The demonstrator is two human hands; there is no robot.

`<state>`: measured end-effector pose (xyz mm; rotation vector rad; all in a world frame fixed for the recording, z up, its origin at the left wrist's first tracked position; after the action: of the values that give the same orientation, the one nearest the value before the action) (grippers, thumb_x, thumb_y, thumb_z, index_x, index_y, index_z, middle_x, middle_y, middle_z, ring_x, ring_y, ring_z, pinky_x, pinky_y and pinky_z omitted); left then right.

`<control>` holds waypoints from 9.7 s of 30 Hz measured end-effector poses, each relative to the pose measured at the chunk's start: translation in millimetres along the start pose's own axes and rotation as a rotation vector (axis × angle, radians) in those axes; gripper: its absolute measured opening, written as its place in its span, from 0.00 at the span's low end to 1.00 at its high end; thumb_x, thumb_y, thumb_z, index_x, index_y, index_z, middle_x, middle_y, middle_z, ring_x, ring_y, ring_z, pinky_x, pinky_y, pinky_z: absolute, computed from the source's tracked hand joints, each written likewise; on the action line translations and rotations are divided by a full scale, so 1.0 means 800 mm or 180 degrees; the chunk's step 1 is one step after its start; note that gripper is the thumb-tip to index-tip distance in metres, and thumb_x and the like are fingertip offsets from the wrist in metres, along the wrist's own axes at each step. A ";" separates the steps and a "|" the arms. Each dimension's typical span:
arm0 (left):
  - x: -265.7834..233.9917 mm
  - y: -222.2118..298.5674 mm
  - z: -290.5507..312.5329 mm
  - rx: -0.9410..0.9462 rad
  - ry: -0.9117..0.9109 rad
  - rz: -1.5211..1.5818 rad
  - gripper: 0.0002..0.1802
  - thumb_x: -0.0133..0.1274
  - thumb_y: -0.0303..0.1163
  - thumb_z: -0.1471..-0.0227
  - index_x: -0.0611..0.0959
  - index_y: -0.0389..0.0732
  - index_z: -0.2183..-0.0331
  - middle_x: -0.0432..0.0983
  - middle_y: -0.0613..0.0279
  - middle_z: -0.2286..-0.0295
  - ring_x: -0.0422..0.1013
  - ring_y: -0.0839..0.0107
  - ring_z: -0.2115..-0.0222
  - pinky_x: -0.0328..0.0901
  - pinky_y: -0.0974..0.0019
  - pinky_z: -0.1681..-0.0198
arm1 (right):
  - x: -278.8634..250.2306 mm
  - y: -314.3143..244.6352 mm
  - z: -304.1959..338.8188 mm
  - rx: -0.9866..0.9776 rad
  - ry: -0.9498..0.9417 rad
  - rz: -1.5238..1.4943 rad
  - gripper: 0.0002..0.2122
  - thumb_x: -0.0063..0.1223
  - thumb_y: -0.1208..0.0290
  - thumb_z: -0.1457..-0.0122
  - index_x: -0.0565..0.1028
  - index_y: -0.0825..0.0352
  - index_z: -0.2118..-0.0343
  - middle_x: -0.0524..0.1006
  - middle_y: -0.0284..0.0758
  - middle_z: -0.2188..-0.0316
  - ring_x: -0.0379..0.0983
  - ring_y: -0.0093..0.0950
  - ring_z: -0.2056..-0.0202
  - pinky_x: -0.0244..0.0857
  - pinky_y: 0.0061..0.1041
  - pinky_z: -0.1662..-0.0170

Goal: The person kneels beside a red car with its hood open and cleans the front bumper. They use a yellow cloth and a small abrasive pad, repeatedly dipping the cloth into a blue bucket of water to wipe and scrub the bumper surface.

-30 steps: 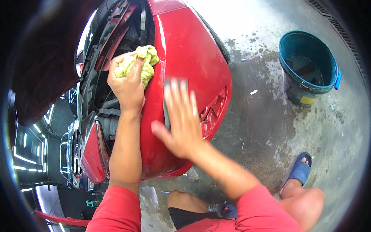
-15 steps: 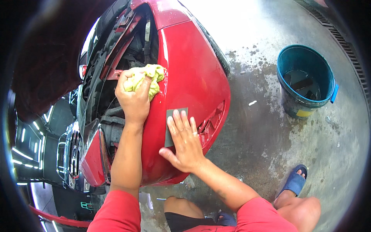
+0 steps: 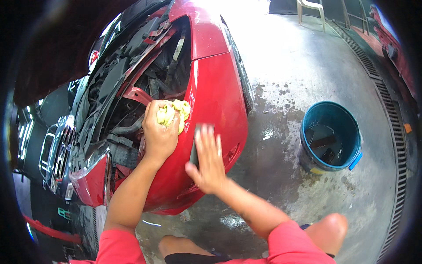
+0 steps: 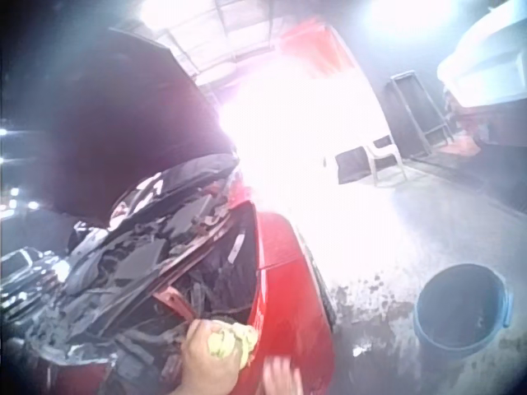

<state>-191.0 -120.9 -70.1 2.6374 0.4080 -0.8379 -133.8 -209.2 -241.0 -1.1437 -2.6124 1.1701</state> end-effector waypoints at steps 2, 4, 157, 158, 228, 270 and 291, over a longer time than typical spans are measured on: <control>-0.013 -0.001 0.000 -0.0049 -0.0062 -0.0177 0.11 0.62 0.19 0.49 0.77 0.35 0.64 0.77 0.49 0.64 0.76 0.50 0.62 0.69 0.54 0.56 | -0.022 0.019 -0.116 0.0124 0.0255 0.0119 0.38 0.44 0.49 0.29 0.50 0.70 0.24 0.47 0.52 0.23 0.37 0.50 0.22 0.30 0.57 0.24; -0.001 0.009 -0.009 -0.0032 -0.0030 -0.0080 0.12 0.63 0.19 0.50 0.77 0.35 0.64 0.76 0.49 0.65 0.75 0.50 0.63 0.69 0.54 0.57 | -0.062 0.058 -0.216 0.0398 0.0371 0.0021 0.34 0.43 0.53 0.27 0.53 0.68 0.25 0.50 0.49 0.23 0.40 0.48 0.23 0.33 0.53 0.24; 0.026 0.021 -0.008 0.0149 -0.0732 -0.0709 0.14 0.59 0.24 0.48 0.77 0.35 0.59 0.75 0.44 0.60 0.73 0.49 0.58 0.67 0.52 0.50 | -0.050 0.220 -0.126 0.2475 0.0451 -0.1042 0.39 0.34 0.48 0.24 0.40 0.75 0.25 0.36 0.57 0.23 0.29 0.49 0.22 0.30 0.50 0.23; 0.027 0.017 -0.007 0.0117 -0.0704 -0.0688 0.14 0.60 0.23 0.50 0.77 0.35 0.59 0.75 0.44 0.60 0.73 0.47 0.58 0.68 0.51 0.51 | -0.044 0.223 -0.125 0.2489 0.0414 -0.0953 0.39 0.34 0.49 0.24 0.39 0.76 0.25 0.35 0.57 0.23 0.29 0.50 0.22 0.29 0.51 0.23; 0.032 0.065 0.021 -0.0493 -0.0038 -0.2437 0.32 0.68 0.42 0.56 0.78 0.43 0.50 0.68 0.44 0.52 0.67 0.41 0.50 0.65 0.42 0.47 | -0.557 0.599 0.155 0.1941 -0.2135 0.1985 0.32 0.52 0.87 0.41 0.64 0.70 0.30 0.75 0.56 0.40 0.72 0.45 0.37 0.67 0.41 0.37; 0.813 0.336 0.268 -0.0145 -0.3880 -0.0508 0.30 0.62 0.38 0.43 0.79 0.48 0.40 0.70 0.53 0.40 0.72 0.44 0.42 0.70 0.52 0.40 | -0.573 0.509 0.085 0.2906 -0.2586 0.2100 0.26 0.60 0.83 0.47 0.81 0.59 0.43 0.82 0.46 0.49 0.79 0.45 0.45 0.74 0.38 0.42; 0.681 0.365 0.151 -0.0884 -0.4741 -0.0174 0.30 0.68 0.35 0.54 0.84 0.41 0.47 0.83 0.45 0.51 0.77 0.47 0.45 0.73 0.52 0.42 | -0.555 0.538 0.112 0.3126 -0.2506 0.1965 0.16 0.65 0.76 0.46 0.86 0.59 0.54 0.83 0.44 0.47 0.79 0.43 0.44 0.74 0.36 0.42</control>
<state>283.6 -342.2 -420.2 1.1766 0.1278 -2.1640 418.4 -365.7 -487.6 -1.3765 -1.4065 3.0076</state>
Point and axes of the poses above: each hand's wrist, its own z-axis away from the middle knuckle, its own x-axis out of the palm, y = z × x, the point moved 6 cm from there along -z, towards the middle knuckle
